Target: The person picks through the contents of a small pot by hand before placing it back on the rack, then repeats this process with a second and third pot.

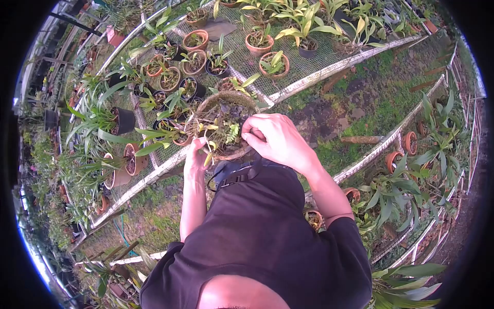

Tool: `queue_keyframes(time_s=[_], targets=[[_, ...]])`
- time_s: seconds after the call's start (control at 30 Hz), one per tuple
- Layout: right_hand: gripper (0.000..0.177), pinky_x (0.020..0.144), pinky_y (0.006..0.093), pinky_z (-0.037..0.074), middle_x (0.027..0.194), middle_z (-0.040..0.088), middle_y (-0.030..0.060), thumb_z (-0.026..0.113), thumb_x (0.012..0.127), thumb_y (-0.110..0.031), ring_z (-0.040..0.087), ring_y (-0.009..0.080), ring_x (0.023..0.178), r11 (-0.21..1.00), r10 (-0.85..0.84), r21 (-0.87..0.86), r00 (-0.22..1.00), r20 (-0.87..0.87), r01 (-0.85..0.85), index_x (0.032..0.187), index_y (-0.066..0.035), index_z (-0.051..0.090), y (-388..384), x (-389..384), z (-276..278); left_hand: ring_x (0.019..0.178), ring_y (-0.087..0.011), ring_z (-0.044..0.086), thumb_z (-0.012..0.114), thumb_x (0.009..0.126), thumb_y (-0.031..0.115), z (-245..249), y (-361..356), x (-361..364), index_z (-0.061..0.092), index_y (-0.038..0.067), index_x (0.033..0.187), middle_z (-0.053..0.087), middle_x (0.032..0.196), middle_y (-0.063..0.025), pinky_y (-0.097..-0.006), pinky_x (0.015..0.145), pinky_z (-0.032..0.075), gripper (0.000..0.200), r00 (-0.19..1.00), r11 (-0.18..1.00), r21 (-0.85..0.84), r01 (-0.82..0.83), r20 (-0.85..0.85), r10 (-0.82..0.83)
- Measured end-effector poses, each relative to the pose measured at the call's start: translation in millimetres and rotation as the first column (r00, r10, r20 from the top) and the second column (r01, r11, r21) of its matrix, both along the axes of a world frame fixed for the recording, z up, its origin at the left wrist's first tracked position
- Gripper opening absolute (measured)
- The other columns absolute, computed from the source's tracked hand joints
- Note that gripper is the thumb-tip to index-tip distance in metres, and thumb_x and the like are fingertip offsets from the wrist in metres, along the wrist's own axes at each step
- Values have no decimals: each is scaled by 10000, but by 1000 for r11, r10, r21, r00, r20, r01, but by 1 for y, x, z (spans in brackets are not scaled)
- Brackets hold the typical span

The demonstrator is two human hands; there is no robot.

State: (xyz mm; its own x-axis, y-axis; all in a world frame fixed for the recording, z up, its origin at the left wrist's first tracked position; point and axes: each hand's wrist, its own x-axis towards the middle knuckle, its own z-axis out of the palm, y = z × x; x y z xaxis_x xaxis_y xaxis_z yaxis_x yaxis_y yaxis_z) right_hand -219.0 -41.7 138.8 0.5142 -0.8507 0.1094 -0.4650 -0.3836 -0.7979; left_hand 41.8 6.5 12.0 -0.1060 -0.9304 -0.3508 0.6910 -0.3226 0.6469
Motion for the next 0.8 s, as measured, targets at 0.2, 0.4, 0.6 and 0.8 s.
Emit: queue_keyframes(time_s=[0.2,0.4,0.6,0.8], targets=[[86,543,247,359,646,493,-45,685,893,-62,406,35,583,970,-170,214,947,272,112,855,-5,633,-3,-25,-6,923,-222,669,713,827,126,6,1,-1,613,-47,1171,691,1027,-127,-365,869,555,398,998,997,51,-57,-34,59],[61,560,258,410,731,571,8,707,868,-47,481,82,594,900,-429,-66,902,40,431,885,-10,662,-9,-57,10,847,-213,666,740,766,80,-6,-1,2,635,0,1081,677,905,-84,-364,799,576,341,966,960,136,-245,-54,254],[173,735,396,499,864,611,92,741,859,-179,618,266,796,773,-584,-458,774,-245,438,951,-38,704,-7,-62,4,833,-199,664,716,818,87,-7,-4,2,622,4,1109,678,892,-88,-364,757,575,317,989,993,32,-116,-90,119],[301,796,384,497,912,588,94,766,835,-203,594,269,892,975,-184,-114,980,74,191,1081,-36,719,3,-22,15,1068,-243,637,685,849,135,8,-18,-13,414,-4,1442,623,1215,-141,-401,939,530,666,988,989,-128,77,142,-59]])
